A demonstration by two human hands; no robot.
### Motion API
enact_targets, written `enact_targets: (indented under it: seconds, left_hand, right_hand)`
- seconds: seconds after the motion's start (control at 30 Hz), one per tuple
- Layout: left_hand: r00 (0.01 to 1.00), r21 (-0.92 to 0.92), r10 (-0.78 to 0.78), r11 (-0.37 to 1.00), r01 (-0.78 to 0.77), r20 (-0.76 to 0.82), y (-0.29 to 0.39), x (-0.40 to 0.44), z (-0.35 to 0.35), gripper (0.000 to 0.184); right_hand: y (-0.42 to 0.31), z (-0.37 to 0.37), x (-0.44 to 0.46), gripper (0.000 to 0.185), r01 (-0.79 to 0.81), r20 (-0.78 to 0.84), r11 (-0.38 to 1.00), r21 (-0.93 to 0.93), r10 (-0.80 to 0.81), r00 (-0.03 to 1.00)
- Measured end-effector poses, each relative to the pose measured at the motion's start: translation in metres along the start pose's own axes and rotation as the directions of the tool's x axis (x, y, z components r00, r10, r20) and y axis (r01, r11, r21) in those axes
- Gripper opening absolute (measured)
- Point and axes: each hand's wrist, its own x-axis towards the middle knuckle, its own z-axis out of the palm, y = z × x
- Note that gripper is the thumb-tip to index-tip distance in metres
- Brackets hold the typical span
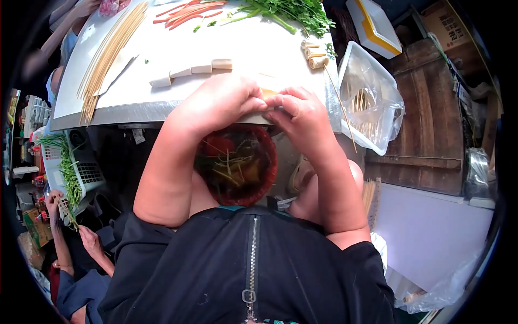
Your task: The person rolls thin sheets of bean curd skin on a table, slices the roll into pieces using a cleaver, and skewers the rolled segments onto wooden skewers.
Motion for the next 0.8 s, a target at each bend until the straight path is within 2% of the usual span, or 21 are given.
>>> enact_targets:
  seconds: [0.03, 0.07, 0.13, 0.27, 0.33, 0.47, 0.53, 0.57, 0.63, 0.77, 0.8]
  left_hand:
    - [0.999, -0.092, -0.035, 0.995, 0.037, 0.02, 0.001, 0.001, -0.001, 0.022]
    - [0.999, -0.093, -0.033, 0.995, 0.035, 0.019, 0.001, 0.0, 0.001, 0.022]
    - [0.992, -0.246, -0.056, 0.969, 0.027, -0.114, -0.001, -0.004, 0.006, 0.022]
    - [0.992, -0.191, -0.032, 0.982, 0.008, -0.12, -0.004, -0.005, 0.011, 0.02]
    - [0.968, -0.001, 0.109, 0.994, -0.112, -0.225, -0.008, -0.002, 0.016, 0.02]
    - [0.961, 0.064, 0.143, 0.989, -0.131, -0.235, -0.004, -0.005, 0.014, 0.019]
    - [0.983, 0.095, 0.148, 0.986, -0.138, -0.109, 0.002, -0.009, 0.009, 0.019]
    - [0.983, 0.095, 0.148, 0.986, -0.137, -0.108, 0.002, -0.011, 0.009, 0.019]
    - [0.982, 0.048, 0.171, 0.985, -0.167, -0.082, 0.002, -0.013, 0.01, 0.019]
    - [0.98, 0.026, 0.147, 0.989, -0.145, -0.131, 0.003, -0.012, 0.011, 0.021]
    - [0.993, -0.092, 0.059, 0.993, -0.069, -0.102, 0.008, -0.013, 0.007, 0.022]
  right_hand:
    - [0.002, 0.0, 0.001, 0.015, -0.004, 0.017, 1.0, 0.01, 0.004, 1.0]
    - [0.003, -0.001, 0.002, 0.015, -0.004, 0.018, 1.0, 0.007, 0.004, 1.0]
    - [0.004, 0.0, 0.004, 0.014, -0.023, 0.034, 1.0, 0.013, 0.023, 0.999]
    - [0.002, 0.004, 0.004, 0.013, -0.077, 0.015, 0.997, -0.003, 0.077, 0.997]
    - [0.005, 0.005, 0.004, 0.015, -0.08, -0.002, 0.996, 0.024, 0.08, 0.997]
    - [-0.004, -0.001, 0.004, 0.017, -0.163, -0.082, 0.981, 0.108, 0.172, 0.982]
    - [-0.008, -0.006, 0.002, 0.018, -0.229, 0.084, 0.962, 0.146, 0.219, 0.972]
    - [-0.009, -0.01, 0.002, 0.018, -0.23, 0.084, 0.962, 0.147, 0.219, 0.972]
    - [-0.011, -0.016, 0.0, 0.015, -0.246, 0.182, 0.946, 0.211, 0.21, 0.961]
    - [-0.004, -0.012, 0.0, 0.015, -0.219, 0.169, 0.956, 0.194, 0.187, 0.968]
    - [-0.004, -0.013, 0.001, 0.015, -0.202, 0.17, 0.965, 0.169, 0.173, 0.97]
